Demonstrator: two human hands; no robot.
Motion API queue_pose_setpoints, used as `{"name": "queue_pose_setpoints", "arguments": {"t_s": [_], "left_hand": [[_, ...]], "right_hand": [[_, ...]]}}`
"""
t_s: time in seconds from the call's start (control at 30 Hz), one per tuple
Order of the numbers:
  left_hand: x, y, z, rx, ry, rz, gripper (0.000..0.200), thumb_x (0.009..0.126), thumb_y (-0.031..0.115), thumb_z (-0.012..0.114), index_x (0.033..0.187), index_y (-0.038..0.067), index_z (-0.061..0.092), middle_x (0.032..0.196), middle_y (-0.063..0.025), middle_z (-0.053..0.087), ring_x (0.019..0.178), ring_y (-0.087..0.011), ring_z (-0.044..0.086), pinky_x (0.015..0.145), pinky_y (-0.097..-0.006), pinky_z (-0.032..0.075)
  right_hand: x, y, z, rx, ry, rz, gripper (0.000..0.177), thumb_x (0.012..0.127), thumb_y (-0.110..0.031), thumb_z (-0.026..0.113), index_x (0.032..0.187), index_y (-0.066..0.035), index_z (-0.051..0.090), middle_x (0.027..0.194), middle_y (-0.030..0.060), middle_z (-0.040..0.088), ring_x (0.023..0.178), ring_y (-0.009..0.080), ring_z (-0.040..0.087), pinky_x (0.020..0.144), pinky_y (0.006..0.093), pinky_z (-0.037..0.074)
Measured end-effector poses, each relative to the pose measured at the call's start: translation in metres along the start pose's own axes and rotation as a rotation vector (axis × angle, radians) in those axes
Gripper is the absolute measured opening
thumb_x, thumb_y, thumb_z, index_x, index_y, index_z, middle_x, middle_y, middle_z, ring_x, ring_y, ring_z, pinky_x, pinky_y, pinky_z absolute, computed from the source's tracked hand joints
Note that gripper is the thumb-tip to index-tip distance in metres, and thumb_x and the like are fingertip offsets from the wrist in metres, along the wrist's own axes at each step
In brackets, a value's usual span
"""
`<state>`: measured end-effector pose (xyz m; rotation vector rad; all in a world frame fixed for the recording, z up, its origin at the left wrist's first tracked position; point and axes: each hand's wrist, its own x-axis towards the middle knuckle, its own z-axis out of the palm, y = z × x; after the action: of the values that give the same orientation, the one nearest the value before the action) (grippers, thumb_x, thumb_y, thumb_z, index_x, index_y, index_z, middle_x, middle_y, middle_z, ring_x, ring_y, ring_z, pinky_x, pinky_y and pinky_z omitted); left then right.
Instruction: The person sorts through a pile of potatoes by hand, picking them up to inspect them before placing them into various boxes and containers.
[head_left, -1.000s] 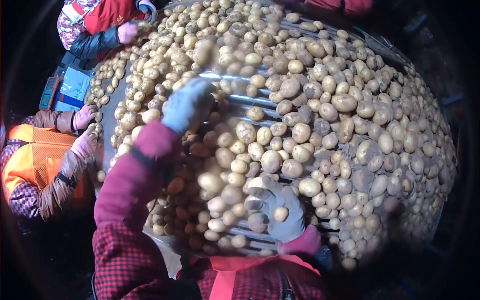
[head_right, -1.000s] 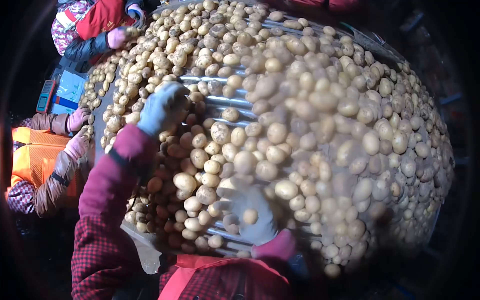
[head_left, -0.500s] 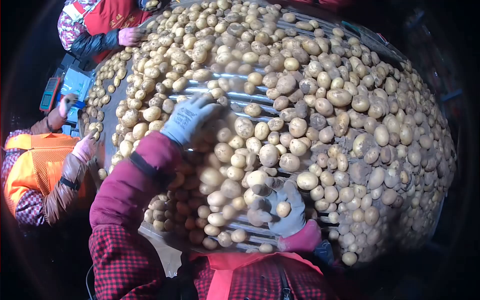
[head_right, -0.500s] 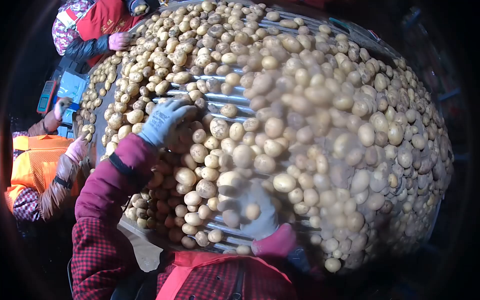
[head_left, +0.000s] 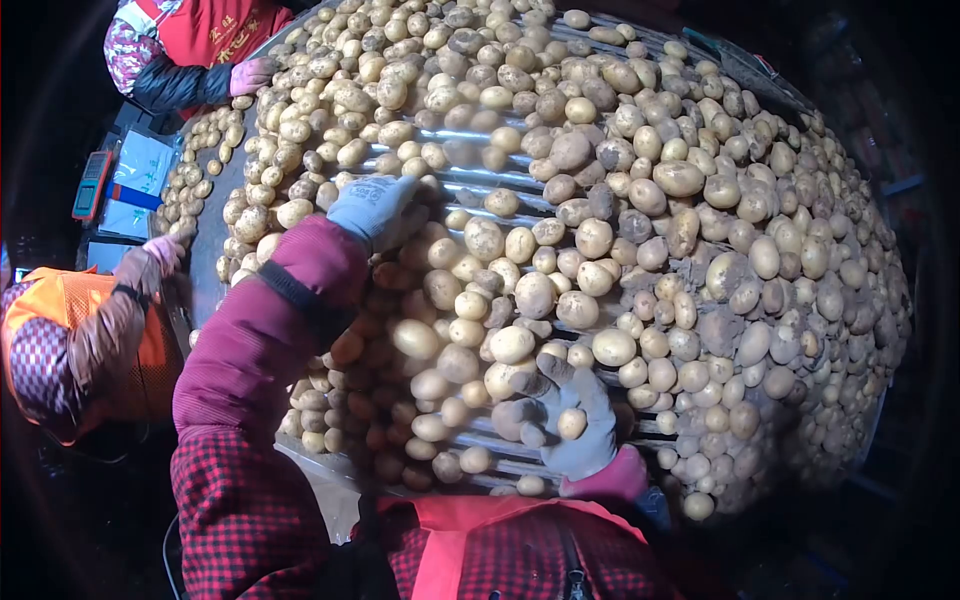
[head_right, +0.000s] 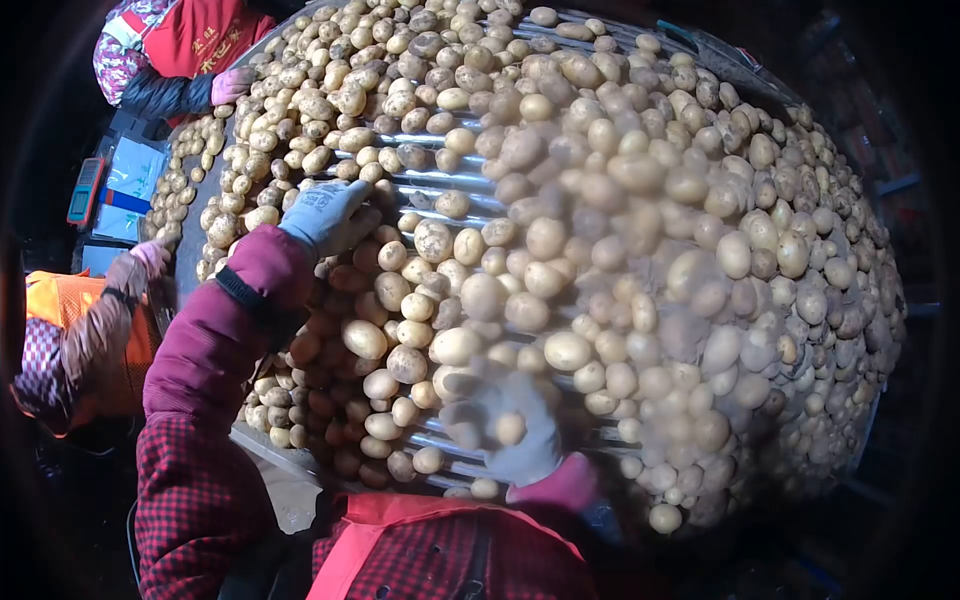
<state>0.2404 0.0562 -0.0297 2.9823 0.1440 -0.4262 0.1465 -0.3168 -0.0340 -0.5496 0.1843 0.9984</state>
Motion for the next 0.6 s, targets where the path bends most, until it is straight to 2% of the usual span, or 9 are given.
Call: {"name": "queue_pose_setpoints", "arguments": {"t_s": [0.1, 0.2, 0.23, 0.33, 0.37, 0.47, 0.6], "left_hand": [[0.007, -0.013, 0.024, 0.103, 0.145, 0.101, 0.034, 0.09, 0.032, 0.068, 0.116, 0.01, 0.066, 0.1, -0.0205, 0.071, 0.099, -0.0412, 0.069, 0.084, -0.0528, 0.054], [0.004, -0.009, 0.016, 0.066, 0.127, 0.079, 0.03, 0.088, 0.028, 0.068, 0.113, 0.011, 0.068, 0.099, -0.0199, 0.071, 0.1, -0.0411, 0.069, 0.085, -0.0527, 0.054], [-0.003, 0.004, -0.007, 0.004, 0.016, 0.049, 0.026, 0.09, 0.027, 0.067, 0.114, 0.015, 0.07, 0.106, -0.0183, 0.071, 0.102, -0.0395, 0.069, 0.087, -0.0516, 0.054], [-0.017, 0.026, -0.015, -0.122, 0.19, 0.054, 0.022, 0.091, 0.028, 0.066, 0.109, 0.017, 0.072, 0.103, -0.0176, 0.071, 0.1, -0.0391, 0.069, 0.087, -0.0509, 0.054], [-0.019, 0.029, -0.012, -0.068, 0.268, 0.165, 0.029, 0.09, 0.026, 0.067, 0.117, 0.019, 0.072, 0.1, -0.0153, 0.069, 0.092, -0.0362, 0.069, 0.08, -0.048, 0.055], [0.002, 0.052, -0.003, -0.04, 0.193, 0.218, 0.028, 0.089, 0.03, 0.068, 0.112, 0.014, 0.073, 0.098, -0.016, 0.069, 0.093, -0.0387, 0.069, 0.079, -0.0498, 0.054], [0.025, 0.066, -0.007, 0.119, -0.019, 0.222, 0.025, 0.087, 0.024, 0.065, 0.107, 0.009, 0.071, 0.093, -0.0181, 0.07, 0.09, -0.0401, 0.07, 0.078, -0.0508, 0.055]], "right_hand": [[-0.005, 0.003, -0.005, 0.073, -0.046, 0.009, 0.059, 0.108, -0.054, 0.04, 0.148, -0.012, 0.05, 0.137, 0.0119, 0.061, 0.112, 0.0272, 0.065, 0.091, 0.0384, 0.055], [-0.004, 0.005, -0.007, 0.144, -0.104, 0.01, 0.059, 0.107, -0.054, 0.041, 0.149, -0.012, 0.05, 0.137, 0.012, 0.061, 0.112, 0.0277, 0.065, 0.091, 0.0383, 0.055], [-0.005, 0.005, -0.008, 0.153, -0.124, 0.007, 0.059, 0.107, -0.054, 0.042, 0.149, -0.013, 0.05, 0.137, 0.012, 0.061, 0.112, 0.0279, 0.066, 0.091, 0.0383, 0.055], [-0.006, 0.004, -0.008, 0.184, -0.077, 0.046, 0.06, 0.105, -0.056, 0.046, 0.147, -0.014, 0.052, 0.137, 0.0124, 0.061, 0.112, 0.0295, 0.066, 0.09, 0.0382, 0.055], [-0.005, 0.003, -0.009, 0.186, -0.081, 0.055, 0.06, 0.105, -0.056, 0.046, 0.148, -0.014, 0.052, 0.137, 0.012, 0.061, 0.113, 0.0299, 0.065, 0.088, 0.0379, 0.055], [-0.004, 0.006, -0.01, 0.179, -0.086, 0.061, 0.062, 0.105, -0.057, 0.047, 0.149, -0.014, 0.05, 0.137, 0.0116, 0.061, 0.114, 0.03, 0.065, 0.087, 0.0373, 0.056], [-0.005, 0.002, -0.006, 0.145, -0.063, 0.061, 0.063, 0.104, -0.057, 0.047, 0.15, -0.014, 0.049, 0.138, 0.0113, 0.06, 0.115, 0.0302, 0.065, 0.087, 0.0372, 0.056]]}}
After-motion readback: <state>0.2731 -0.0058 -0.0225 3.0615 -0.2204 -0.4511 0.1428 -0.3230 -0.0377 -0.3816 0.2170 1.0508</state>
